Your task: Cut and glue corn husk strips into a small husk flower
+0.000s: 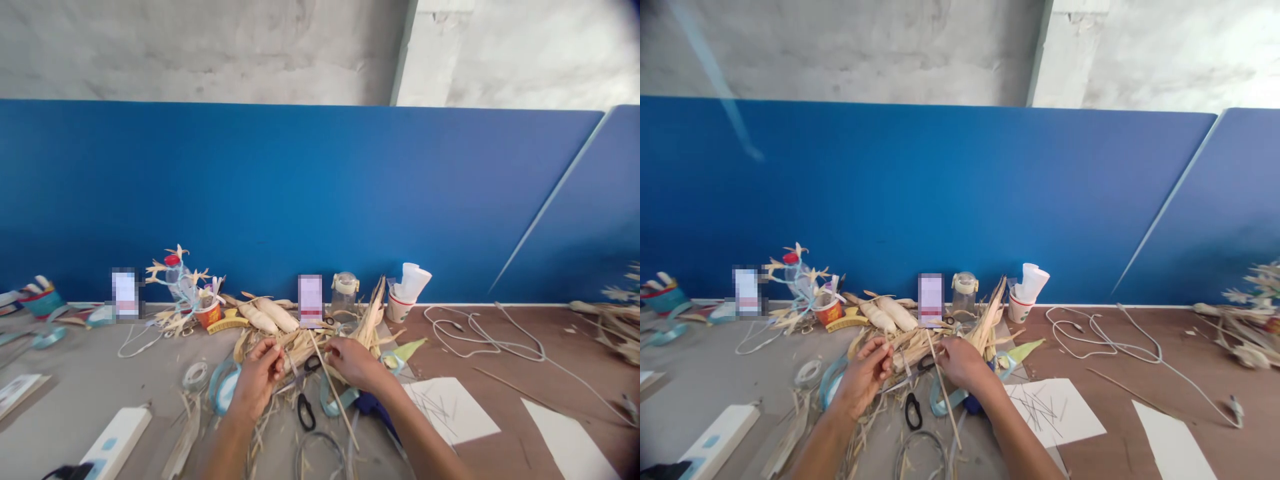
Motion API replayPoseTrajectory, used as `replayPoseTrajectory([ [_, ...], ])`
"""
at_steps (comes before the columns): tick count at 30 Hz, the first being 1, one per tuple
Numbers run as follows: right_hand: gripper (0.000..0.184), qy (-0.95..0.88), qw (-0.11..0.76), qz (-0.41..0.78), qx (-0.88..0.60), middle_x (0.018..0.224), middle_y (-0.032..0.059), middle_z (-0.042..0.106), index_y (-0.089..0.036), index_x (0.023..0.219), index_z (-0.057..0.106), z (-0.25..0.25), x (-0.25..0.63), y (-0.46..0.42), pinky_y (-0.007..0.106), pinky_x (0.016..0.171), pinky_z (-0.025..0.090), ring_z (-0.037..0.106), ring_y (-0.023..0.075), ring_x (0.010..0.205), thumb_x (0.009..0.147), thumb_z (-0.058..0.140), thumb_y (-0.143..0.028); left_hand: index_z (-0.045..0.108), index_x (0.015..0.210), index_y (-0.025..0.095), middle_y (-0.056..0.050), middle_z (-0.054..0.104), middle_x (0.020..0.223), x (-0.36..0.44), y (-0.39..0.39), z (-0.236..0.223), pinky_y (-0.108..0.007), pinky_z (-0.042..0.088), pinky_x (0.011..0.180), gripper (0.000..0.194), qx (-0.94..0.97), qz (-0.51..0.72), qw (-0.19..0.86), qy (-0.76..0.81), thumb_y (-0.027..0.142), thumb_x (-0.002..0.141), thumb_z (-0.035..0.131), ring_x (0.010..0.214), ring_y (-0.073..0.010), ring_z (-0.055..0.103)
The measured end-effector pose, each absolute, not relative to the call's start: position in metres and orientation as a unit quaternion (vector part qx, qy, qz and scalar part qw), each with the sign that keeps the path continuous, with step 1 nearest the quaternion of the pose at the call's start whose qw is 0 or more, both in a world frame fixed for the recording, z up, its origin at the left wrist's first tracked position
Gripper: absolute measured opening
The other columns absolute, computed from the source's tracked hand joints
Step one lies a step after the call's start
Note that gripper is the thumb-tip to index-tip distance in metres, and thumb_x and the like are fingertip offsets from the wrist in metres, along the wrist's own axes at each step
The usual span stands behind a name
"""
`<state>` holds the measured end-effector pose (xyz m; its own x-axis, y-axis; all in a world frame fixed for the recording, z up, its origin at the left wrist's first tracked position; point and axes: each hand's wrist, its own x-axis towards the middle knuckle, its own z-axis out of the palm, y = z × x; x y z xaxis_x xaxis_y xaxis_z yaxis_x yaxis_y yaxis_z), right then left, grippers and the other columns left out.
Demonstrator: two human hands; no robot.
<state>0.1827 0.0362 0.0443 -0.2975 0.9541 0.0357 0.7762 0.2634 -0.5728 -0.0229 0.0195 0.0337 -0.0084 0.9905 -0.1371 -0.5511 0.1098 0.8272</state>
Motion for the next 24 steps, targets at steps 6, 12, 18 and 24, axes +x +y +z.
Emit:
replayPoseTrajectory([
  [6, 0.019, -0.77, 0.192, 0.223, -0.567, 0.08, 0.0061, 0.069, -0.018, 0.082, 0.067, 0.036, 0.183, 0.038, 0.024, 0.062, 0.035, 0.06, 0.0181, 0.074, 0.076, 0.05, -0.017, 0.056, 0.066, 0.016, 0.002, 0.056, 0.059, -0.024, 0.02, 0.036, -0.016, 0.031, 0.04, 0.03, 0.281, 0.605, 0.639, 0.383, 0.025, 0.052, 0.082, 0.045, -0.0062, 0.044],
  [12, 0.019, -0.762, 0.205, 0.242, -0.565, 0.077, 0.005, 0.067, -0.018, 0.081, 0.066, 0.04, 0.194, 0.038, 0.024, 0.061, 0.035, 0.059, 0.0175, 0.072, 0.077, 0.047, -0.016, 0.058, 0.067, 0.016, 0.001, 0.056, 0.058, -0.023, 0.019, 0.035, -0.017, 0.032, 0.04, 0.028, 0.274, 0.609, 0.638, 0.382, 0.023, 0.054, 0.082, 0.046, -0.0072, 0.045],
  [18, 0.016, -0.736, 0.195, 0.24, -0.602, 0.071, 0.0039, 0.065, -0.018, 0.077, 0.063, 0.061, 0.214, 0.03, 0.023, 0.059, 0.034, 0.057, 0.0163, 0.067, 0.079, 0.047, -0.019, 0.058, 0.067, 0.016, 0.002, 0.056, 0.059, -0.022, 0.019, 0.034, -0.017, 0.034, 0.04, 0.03, 0.27, 0.613, 0.64, 0.377, 0.021, 0.051, 0.083, 0.046, -0.0071, 0.046],
  [24, 0.013, -0.738, 0.012, 0.173, -0.653, 0.081, 0.0099, 0.068, -0.017, 0.078, 0.063, 0.055, 0.238, -0.005, 0.026, 0.057, 0.034, 0.062, 0.024, 0.075, 0.073, 0.055, -0.026, 0.057, 0.068, 0.015, 0.002, 0.056, 0.059, -0.024, 0.02, 0.032, -0.017, 0.034, 0.04, 0.031, 0.261, 0.615, 0.646, 0.37, 0.021, 0.051, 0.083, 0.047, -0.0073, 0.046],
])
